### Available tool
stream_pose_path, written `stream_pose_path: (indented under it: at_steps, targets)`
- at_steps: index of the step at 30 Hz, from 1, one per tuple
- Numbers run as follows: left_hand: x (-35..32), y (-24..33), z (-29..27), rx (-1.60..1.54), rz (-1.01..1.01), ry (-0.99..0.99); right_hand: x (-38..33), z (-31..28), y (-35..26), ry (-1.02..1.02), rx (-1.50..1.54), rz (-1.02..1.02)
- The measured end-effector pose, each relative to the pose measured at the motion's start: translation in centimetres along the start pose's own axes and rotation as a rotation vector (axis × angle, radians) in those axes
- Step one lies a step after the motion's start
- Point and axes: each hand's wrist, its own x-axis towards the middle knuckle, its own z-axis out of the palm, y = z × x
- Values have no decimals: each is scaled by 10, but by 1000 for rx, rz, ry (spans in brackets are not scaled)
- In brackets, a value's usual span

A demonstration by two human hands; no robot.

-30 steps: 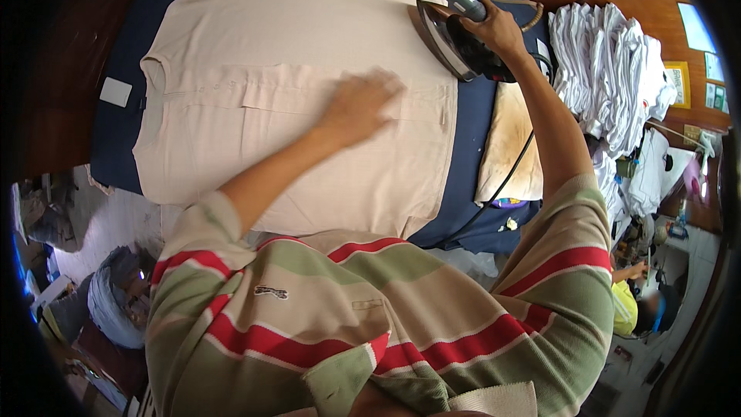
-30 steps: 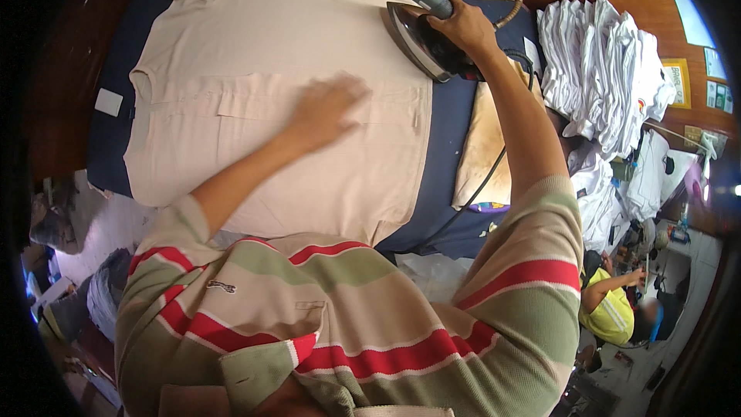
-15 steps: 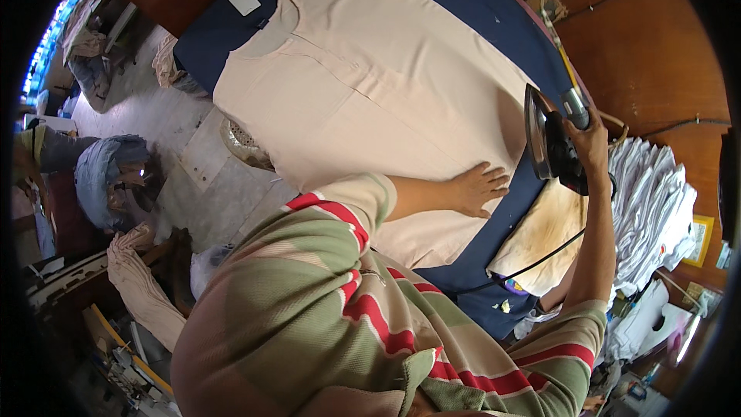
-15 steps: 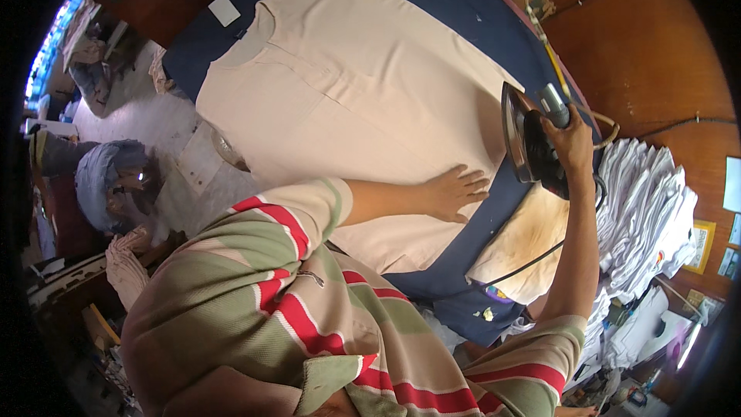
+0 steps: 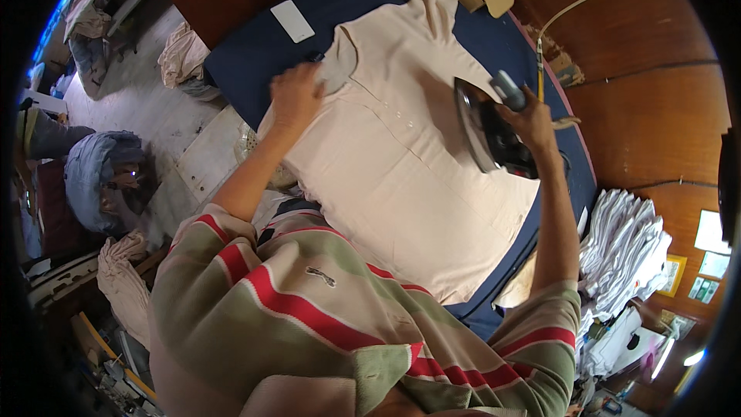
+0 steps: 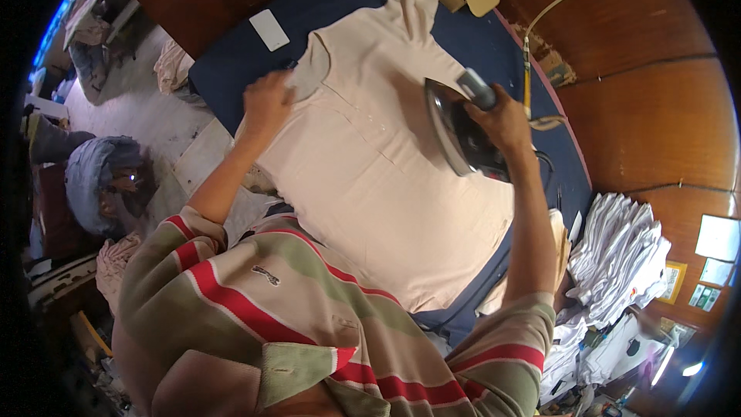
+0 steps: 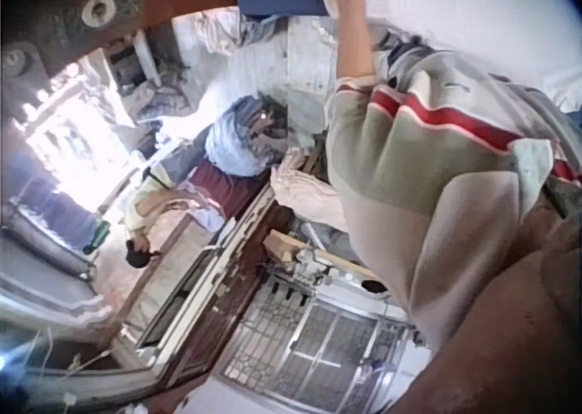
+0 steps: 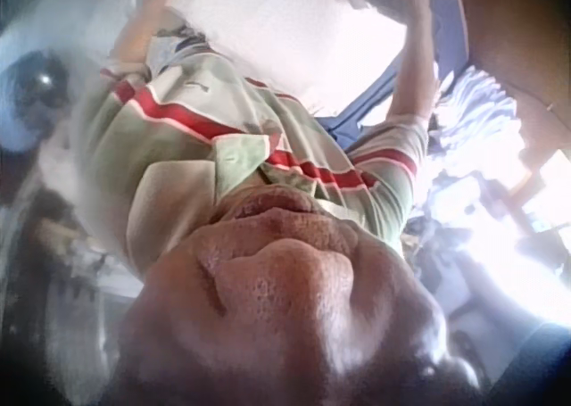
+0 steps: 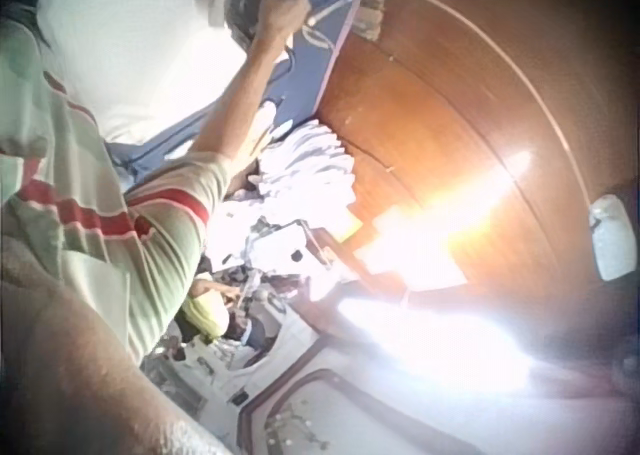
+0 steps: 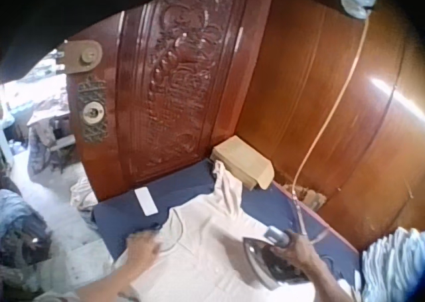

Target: The person irons a light-colored long-sleeved shirt by laying it flat on a padded table and pressing the fabric with an iron, moving it across the sleeves and the main body of the garment.

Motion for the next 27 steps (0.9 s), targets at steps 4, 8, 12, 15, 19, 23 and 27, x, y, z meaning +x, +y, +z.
stream_pose_path:
  at_steps: [4,8,12,15,19,23,27]
  targets:
    - [5,-43,-13,173,-240,-86,60,41,-76,-61,37,-197]
    - [2,-39,-6,36,-285,-115,109,71,-140,-135,-2,-315]
    - [3,-43,2,-73,-241,-149,136,106,-189,-167,-77,-376]
    - [1,-55,-4,-141,-232,-34,162,115,-200,-191,-52,-370]
    - [-9,-60,-1,-136,-197,30,162,132,-192,-127,-78,-468]
    - [-14,-55,-3,-142,-220,43,161,121,-196,-219,-71,-456]
    - [-13,-58,-1,-193,-218,76,158,118,-196,-228,-66,-530]
